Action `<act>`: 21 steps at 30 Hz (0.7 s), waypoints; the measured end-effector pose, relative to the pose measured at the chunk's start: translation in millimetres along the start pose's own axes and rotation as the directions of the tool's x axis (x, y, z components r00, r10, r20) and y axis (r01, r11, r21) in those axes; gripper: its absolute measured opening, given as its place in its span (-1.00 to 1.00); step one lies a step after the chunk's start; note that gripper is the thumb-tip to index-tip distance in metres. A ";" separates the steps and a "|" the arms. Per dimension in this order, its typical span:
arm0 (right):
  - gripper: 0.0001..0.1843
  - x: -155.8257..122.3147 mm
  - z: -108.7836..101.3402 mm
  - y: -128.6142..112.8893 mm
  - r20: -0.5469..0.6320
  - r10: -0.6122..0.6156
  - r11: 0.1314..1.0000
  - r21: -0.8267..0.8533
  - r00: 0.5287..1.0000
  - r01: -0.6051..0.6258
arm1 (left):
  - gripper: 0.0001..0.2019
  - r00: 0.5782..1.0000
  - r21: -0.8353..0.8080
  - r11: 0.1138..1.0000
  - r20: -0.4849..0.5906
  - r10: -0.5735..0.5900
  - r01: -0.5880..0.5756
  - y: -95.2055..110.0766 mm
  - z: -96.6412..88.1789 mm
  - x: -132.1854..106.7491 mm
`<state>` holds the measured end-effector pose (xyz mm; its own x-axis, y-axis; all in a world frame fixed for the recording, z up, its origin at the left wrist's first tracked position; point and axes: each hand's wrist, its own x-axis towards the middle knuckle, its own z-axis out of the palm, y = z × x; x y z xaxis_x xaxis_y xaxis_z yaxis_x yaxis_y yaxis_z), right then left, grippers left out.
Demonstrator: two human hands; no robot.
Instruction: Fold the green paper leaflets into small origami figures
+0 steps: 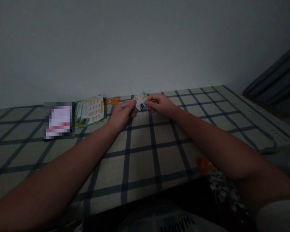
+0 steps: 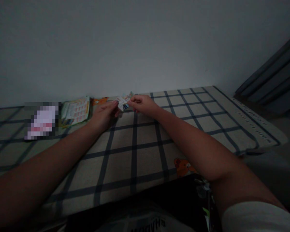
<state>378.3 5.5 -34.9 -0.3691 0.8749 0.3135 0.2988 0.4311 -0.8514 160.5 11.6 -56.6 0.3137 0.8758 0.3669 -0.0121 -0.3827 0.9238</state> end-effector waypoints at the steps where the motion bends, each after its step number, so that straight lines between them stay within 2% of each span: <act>1: -0.71 0.3 -0.3 0.0 -0.012 -0.013 1.000 -0.002 1.000 0.013 | -0.54 1.000 0.021 1.000 -0.006 0.001 -0.001 -0.7 0.0 -0.2; 6: -0.68 1.9 -0.9 1.7 -0.047 -0.036 0.999 -0.005 0.998 0.036 | -0.65 0.998 0.089 0.994 0.030 -0.062 0.059 3.9 2.1 -2.5; 11: -0.66 1.7 1.1 4.4 -0.045 -0.047 0.995 0.090 0.998 0.051 | -0.69 0.996 0.010 0.997 0.042 -0.082 0.082 9.9 4.6 -2.0; 16: -0.62 -0.1 1.1 1.4 0.028 -0.080 0.981 0.179 0.996 0.073 | -0.57 0.993 0.022 0.993 0.001 -0.118 0.118 4.0 3.4 1.2; 21: -0.63 -1.8 0.3 0.4 0.109 -0.067 0.990 0.132 0.992 0.053 | -0.59 0.997 -0.006 0.997 0.012 -0.076 0.076 -5.3 1.0 2.6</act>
<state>378.9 4.1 -36.0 -0.4820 0.8147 0.3223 0.1602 0.4436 -0.8818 162.3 15.6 -60.7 0.3248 0.8987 0.2948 0.0062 -0.3137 0.9495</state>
